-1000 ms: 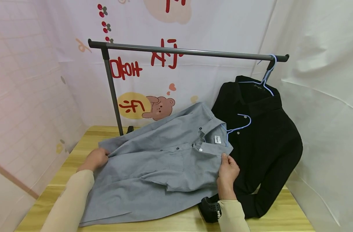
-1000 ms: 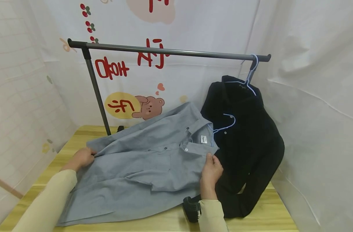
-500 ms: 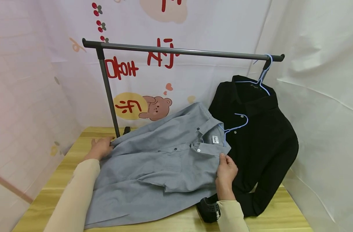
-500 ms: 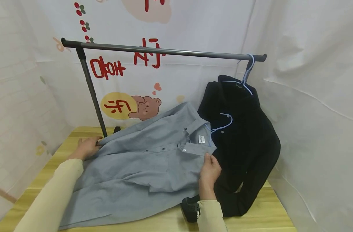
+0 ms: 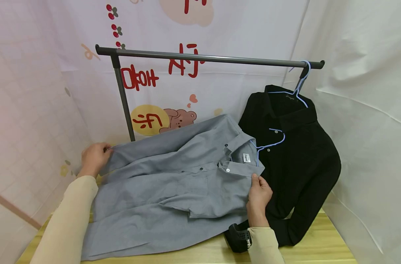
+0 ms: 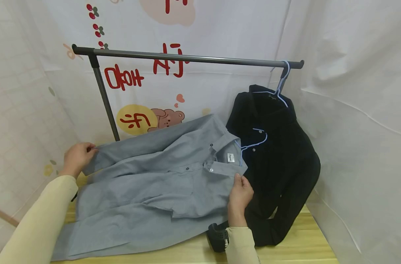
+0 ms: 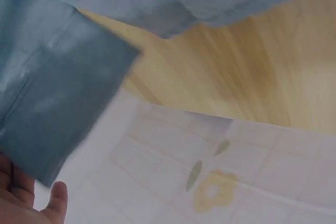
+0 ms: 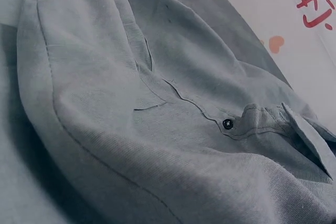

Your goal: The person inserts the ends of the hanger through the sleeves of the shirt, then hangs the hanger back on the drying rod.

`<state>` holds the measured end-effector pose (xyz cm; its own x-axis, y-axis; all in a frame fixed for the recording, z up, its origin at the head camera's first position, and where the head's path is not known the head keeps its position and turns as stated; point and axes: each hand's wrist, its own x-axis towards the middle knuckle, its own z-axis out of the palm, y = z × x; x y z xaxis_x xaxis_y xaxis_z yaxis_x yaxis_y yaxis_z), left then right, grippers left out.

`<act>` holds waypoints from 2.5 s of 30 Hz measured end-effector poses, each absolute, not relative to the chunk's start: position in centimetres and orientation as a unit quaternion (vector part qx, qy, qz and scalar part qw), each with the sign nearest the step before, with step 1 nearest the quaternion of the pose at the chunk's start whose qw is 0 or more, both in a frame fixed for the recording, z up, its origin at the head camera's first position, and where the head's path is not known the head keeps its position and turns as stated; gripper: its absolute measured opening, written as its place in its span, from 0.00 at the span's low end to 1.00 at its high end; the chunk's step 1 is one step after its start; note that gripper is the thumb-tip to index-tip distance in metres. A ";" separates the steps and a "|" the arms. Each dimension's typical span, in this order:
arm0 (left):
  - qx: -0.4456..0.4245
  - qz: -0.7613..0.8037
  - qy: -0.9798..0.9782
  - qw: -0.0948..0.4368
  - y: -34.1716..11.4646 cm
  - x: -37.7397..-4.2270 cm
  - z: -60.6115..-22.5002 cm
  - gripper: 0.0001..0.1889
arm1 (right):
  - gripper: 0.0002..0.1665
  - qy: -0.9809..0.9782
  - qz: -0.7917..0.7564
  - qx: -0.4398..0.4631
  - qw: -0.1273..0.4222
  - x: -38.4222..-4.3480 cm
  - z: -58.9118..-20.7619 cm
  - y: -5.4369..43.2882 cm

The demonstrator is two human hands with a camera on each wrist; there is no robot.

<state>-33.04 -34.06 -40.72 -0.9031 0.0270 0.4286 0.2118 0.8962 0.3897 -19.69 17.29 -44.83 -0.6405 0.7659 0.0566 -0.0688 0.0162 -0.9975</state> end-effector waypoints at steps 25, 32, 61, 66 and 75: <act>-0.323 -0.060 -0.890 0.315 -24.3 -32.8 -45.4 0.09 | 0.20 -0.641 0.643 -0.265 0.323 -19.8 -44.8 16.7; -0.151 -0.146 -0.950 0.232 -26.4 -32.7 -45.3 0.08 | 0.20 -0.644 0.640 -0.269 0.322 -19.6 -44.8 16.8; -0.065 -0.274 -0.945 0.164 -29.1 -32.1 -42.6 0.17 | 0.19 -0.662 0.633 -0.252 0.312 -19.4 -44.3 16.3; -0.048 -0.331 -0.926 0.175 -27.8 -32.6 -39.3 0.30 | 0.19 -0.666 0.630 -0.243 0.317 -19.5 -43.9 16.0; -0.043 -0.370 -0.910 0.182 -25.9 -33.6 -35.4 0.24 | 0.23 -0.687 0.633 -0.195 0.298 -19.7 -42.5 14.9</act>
<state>-33.57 -25.86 -35.42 -0.9300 -0.0566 0.3631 0.2130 0.7220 0.6583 -19.71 14.90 -42.51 -0.7459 0.6457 0.1632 -0.1101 0.1221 -0.9864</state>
